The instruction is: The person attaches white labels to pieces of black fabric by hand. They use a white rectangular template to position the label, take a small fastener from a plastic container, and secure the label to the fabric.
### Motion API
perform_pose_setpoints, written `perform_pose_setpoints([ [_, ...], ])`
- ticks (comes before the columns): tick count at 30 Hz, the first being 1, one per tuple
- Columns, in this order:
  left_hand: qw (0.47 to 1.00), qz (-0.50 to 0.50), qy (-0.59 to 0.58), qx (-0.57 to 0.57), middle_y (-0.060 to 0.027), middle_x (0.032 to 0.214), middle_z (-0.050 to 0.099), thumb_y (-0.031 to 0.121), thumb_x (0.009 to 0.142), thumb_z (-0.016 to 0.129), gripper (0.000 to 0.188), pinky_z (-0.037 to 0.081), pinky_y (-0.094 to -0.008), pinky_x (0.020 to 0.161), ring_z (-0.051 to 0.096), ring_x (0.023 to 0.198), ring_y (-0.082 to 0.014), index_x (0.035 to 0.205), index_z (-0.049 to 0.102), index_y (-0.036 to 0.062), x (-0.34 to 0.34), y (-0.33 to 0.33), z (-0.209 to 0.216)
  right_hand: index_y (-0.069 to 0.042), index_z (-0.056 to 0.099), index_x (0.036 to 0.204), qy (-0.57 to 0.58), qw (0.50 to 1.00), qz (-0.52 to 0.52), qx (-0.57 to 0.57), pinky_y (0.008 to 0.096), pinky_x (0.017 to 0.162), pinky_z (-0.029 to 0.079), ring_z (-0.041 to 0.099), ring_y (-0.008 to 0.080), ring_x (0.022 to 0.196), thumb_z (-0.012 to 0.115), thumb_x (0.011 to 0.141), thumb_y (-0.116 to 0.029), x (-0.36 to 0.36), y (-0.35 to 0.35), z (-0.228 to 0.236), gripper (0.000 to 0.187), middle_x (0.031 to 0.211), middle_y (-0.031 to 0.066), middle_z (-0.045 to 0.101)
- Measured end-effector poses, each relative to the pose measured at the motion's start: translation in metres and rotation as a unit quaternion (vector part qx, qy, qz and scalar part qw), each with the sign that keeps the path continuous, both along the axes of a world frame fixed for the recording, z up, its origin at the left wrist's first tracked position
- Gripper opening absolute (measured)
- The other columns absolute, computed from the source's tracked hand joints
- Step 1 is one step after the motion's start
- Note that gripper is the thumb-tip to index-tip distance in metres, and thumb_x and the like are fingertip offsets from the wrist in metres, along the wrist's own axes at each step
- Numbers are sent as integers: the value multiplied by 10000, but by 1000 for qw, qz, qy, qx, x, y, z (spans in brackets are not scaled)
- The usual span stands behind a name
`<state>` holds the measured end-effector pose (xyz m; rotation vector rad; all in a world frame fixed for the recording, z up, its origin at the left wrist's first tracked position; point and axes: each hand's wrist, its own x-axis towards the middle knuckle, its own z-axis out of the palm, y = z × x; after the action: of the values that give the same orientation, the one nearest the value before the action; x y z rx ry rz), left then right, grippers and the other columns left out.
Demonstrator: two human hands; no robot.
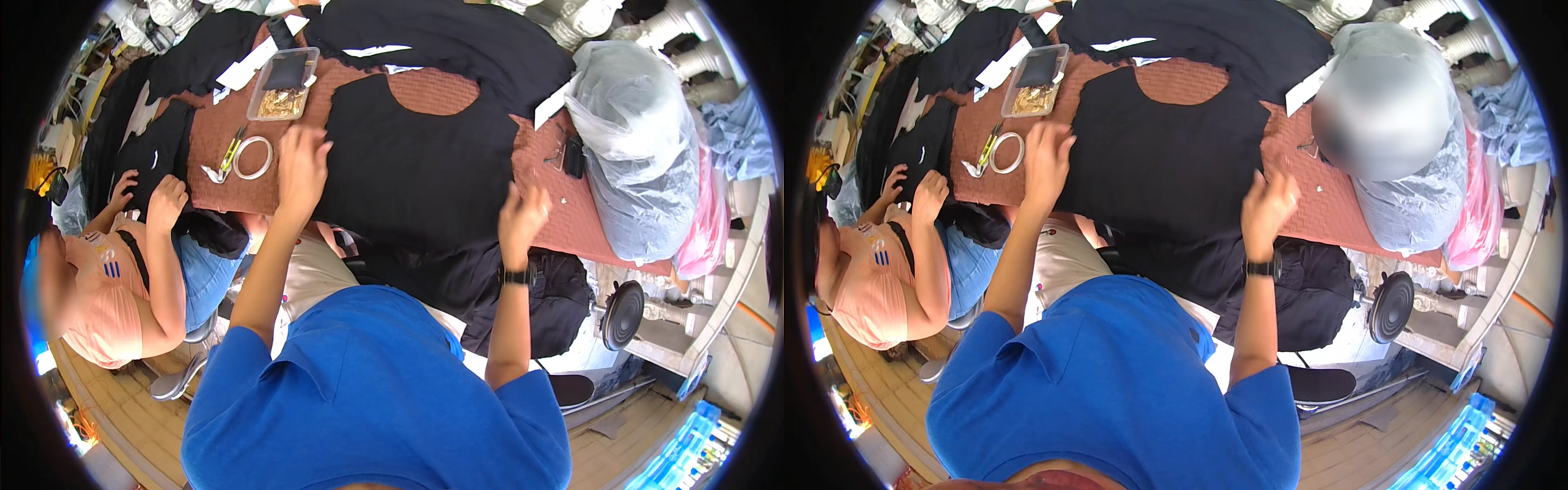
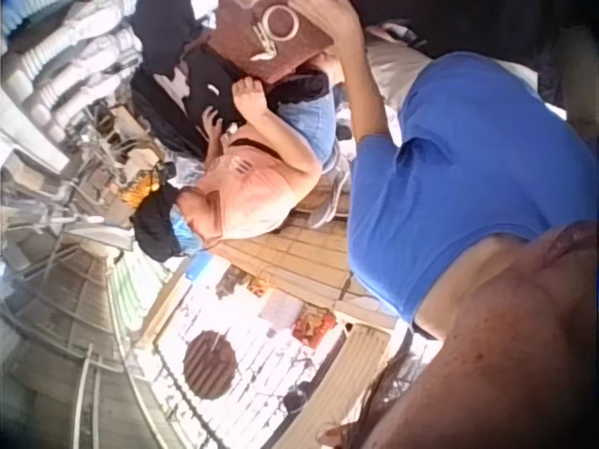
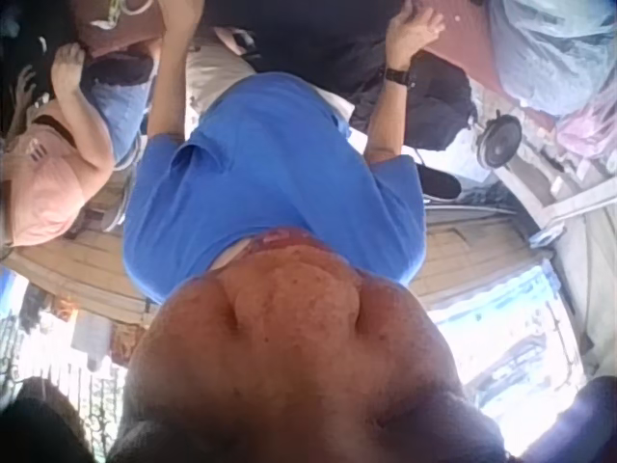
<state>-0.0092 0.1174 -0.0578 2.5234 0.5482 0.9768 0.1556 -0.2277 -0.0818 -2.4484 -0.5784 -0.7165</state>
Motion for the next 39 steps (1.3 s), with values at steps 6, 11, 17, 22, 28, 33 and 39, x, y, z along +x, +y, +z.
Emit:
perform_pose_setpoints([
  [6,985,-172,2,2,-158,1368,576,154,958,663,350,459,-421,1040,555,1256,-376,1283,597,41,119,6,-25,-56,619,1307,-23,986,127,-104,493,1056,421,529,325,1276,604,986,-333,92,90,-20,424,1389,107,576],
  [11,966,-75,230,91,-40,1678,243,658,994,413,761,112,-518,1258,176,1556,-271,1594,325,198,118,25,-63,-126,534,1444,14,985,104,-136,555,1165,300,388,342,1424,528,1020,-440,109,90,-49,528,1544,63,456],
  [17,959,-53,256,112,-41,1677,243,658,996,413,729,126,-514,1258,169,1557,-274,1594,324,249,117,29,-56,-39,534,1242,5,998,22,51,523,905,436,502,413,1065,795,800,-230,134,87,-11,548,1156,211,518],
  [22,959,-61,250,118,-25,1677,243,646,1006,398,697,129,-510,1259,170,1557,-267,1588,333,266,121,31,-60,-29,486,1323,17,980,-179,-86,489,925,491,507,395,1159,820,780,-381,183,63,2,729,1247,190,486],
  [28,970,-85,215,78,-38,1646,318,543,1037,439,601,141,-504,1257,207,1547,-271,1546,421,224,119,49,-67,-35,710,1103,-126,987,-101,-28,486,798,533,650,360,938,546,991,-163,167,32,22,235,1045,136,707],
  [33,989,-142,38,-9,-128,1504,495,352,1044,529,453,294,-475,1195,387,1442,-344,1398,559,72,123,13,-42,38,558,1343,-58,991,121,-21,477,855,451,571,384,1050,586,837,49,18,35,47,507,1169,213,613],
  [39,965,-254,19,-67,-126,1349,573,199,1023,557,334,437,-418,1069,538,1249,-331,1320,578,48,124,-48,-29,26,576,1346,2,964,231,-133,460,1040,415,529,351,1256,625,907,-146,-56,50,-5,474,1384,176,575],
])
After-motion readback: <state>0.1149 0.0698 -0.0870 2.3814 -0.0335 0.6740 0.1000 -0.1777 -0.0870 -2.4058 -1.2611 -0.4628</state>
